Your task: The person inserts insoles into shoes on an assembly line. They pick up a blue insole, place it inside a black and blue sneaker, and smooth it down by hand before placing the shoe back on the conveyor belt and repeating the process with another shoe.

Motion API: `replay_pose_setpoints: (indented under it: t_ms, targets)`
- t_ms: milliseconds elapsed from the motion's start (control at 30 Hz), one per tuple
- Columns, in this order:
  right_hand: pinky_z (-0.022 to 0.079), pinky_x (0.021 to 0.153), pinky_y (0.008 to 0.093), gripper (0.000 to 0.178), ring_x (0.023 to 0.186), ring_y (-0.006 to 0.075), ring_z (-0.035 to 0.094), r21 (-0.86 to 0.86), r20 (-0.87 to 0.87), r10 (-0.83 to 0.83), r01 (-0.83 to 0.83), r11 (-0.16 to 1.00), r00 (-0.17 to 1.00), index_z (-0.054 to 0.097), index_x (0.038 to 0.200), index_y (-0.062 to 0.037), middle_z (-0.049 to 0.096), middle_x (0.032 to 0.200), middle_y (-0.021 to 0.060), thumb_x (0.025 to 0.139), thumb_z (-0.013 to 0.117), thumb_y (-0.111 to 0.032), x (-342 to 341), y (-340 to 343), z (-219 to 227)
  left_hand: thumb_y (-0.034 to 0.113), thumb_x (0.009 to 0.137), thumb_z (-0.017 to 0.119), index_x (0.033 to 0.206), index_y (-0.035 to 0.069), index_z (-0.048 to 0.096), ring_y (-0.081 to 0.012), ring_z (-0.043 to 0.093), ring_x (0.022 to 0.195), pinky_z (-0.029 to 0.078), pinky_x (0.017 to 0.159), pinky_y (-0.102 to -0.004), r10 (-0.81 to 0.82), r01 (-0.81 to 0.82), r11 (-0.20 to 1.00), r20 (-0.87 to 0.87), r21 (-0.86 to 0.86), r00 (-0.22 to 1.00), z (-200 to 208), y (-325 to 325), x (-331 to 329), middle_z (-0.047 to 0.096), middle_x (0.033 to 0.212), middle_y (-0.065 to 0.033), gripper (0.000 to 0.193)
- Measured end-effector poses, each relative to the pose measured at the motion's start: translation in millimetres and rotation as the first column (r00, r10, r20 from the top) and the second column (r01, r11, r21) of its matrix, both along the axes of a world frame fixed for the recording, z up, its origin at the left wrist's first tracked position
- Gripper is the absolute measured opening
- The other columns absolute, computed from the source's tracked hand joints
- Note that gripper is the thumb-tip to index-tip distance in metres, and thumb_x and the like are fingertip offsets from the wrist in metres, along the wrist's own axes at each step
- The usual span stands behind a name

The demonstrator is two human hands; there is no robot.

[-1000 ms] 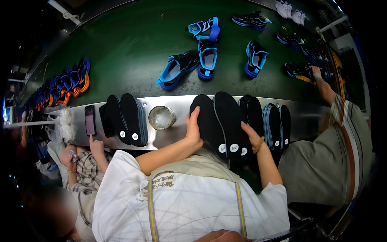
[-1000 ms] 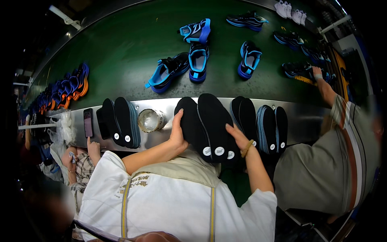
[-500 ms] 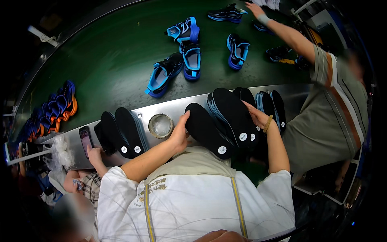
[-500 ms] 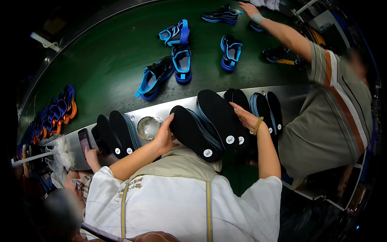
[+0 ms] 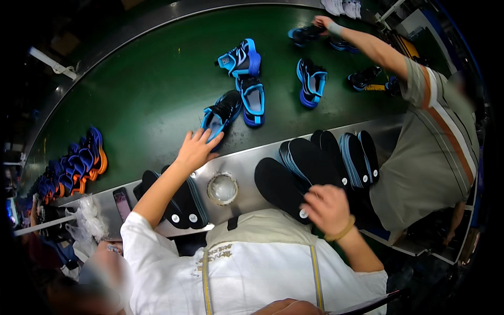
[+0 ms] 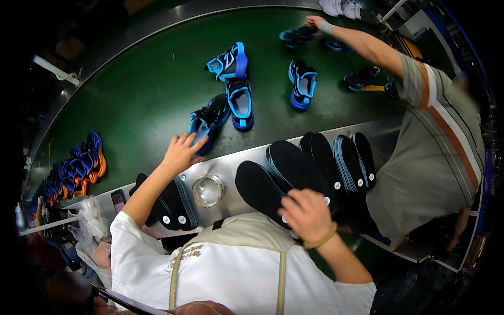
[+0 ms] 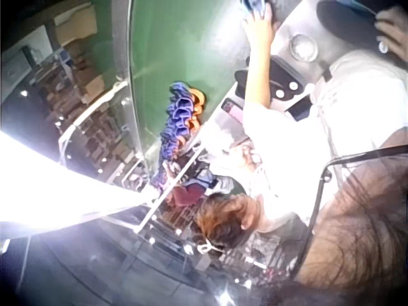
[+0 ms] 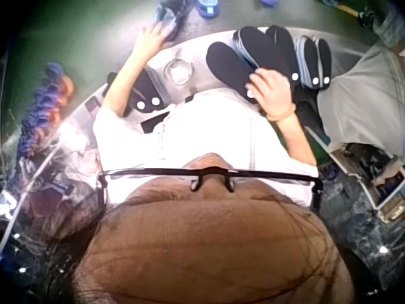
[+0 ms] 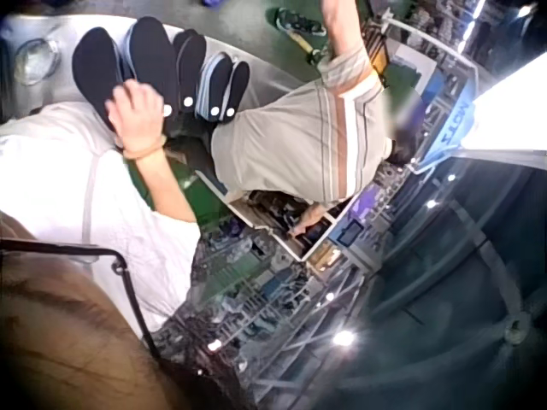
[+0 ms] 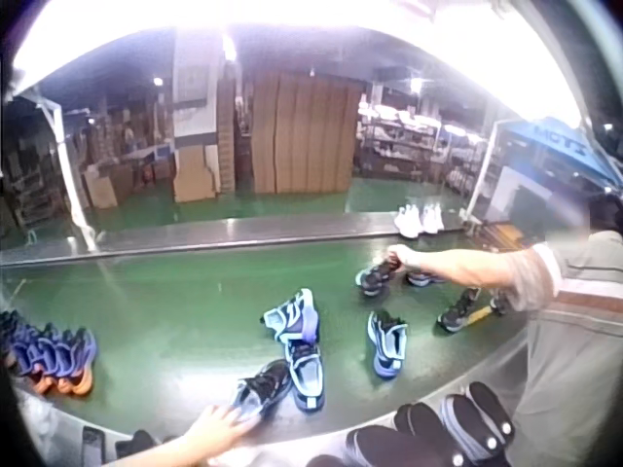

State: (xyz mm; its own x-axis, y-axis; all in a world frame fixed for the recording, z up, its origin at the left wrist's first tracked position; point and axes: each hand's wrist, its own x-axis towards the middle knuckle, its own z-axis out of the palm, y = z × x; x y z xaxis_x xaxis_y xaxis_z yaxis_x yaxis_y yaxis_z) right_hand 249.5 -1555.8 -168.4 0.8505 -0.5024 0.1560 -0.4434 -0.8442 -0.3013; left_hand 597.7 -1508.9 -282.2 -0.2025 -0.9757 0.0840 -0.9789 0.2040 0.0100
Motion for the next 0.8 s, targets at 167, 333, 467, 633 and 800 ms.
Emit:
replay_pose_setpoints:
  t_ms: [167,333,467,633,800]
  targets:
    - [0.035,0.073,0.0345,0.041,0.091,0.0235,0.045,0.016,-0.228,-0.169,0.178,0.984,0.959,0.054,0.087,-0.0101,0.049,0.102,0.0082,0.056,0.068,-0.033,-12,37,-32,0.011,0.070,0.051,0.132,0.017,0.015,-0.0194,0.051,0.074,0.037,0.066,-0.0302,-0.163,0.146,0.956,0.048,0.253,0.985,-41,-40,8,0.054,0.071,-0.0047,0.072]
    - [0.033,0.076,0.0349,0.038,0.091,0.0252,0.045,-0.020,-0.220,-0.243,0.244,0.969,0.945,0.053,0.082,-0.0088,0.048,0.100,0.0097,0.055,0.069,-0.031,-2,39,-41,0.011,0.067,0.053,0.132,0.022,0.009,-0.0252,0.053,0.069,0.039,0.059,-0.0365,0.185,-0.167,0.971,-0.098,0.171,0.978,-60,-87,-61,0.056,0.069,-0.0108,0.080]
    - [0.036,0.078,0.0368,0.035,0.090,0.0285,0.047,0.073,-0.180,-0.243,0.259,0.963,0.953,0.053,0.080,-0.0056,0.048,0.098,0.0139,0.055,0.069,-0.023,-1,34,-27,0.014,0.066,0.055,0.109,0.014,0.043,-0.0293,0.055,0.061,0.040,0.057,-0.0377,0.354,-0.322,0.934,-0.308,0.153,0.883,-63,-128,-83,0.056,0.060,-0.0131,0.045]
    - [0.039,0.075,0.0320,0.037,0.086,0.0275,0.046,0.524,0.017,-0.359,0.297,0.798,0.933,0.046,0.081,-0.0027,0.042,0.093,0.0162,0.053,0.069,-0.011,11,1,11,0.012,0.065,0.052,0.074,0.008,0.053,-0.0287,0.055,0.059,0.040,0.057,-0.0383,0.183,-0.178,0.983,-0.349,0.047,0.919,-67,-137,-63,0.054,0.055,-0.0122,0.010]
    - [0.031,0.084,0.0258,0.042,0.092,0.0164,0.038,0.694,0.305,-0.500,0.170,0.699,0.811,0.039,0.093,-0.0014,0.033,0.104,0.0124,0.057,0.059,0.003,20,-31,12,0.009,0.067,0.047,0.073,0.008,0.055,-0.0284,0.054,0.063,0.033,0.079,-0.0387,0.011,-0.024,0.999,-0.273,-0.046,0.962,-50,-147,-59,0.055,0.057,-0.0129,0.010]
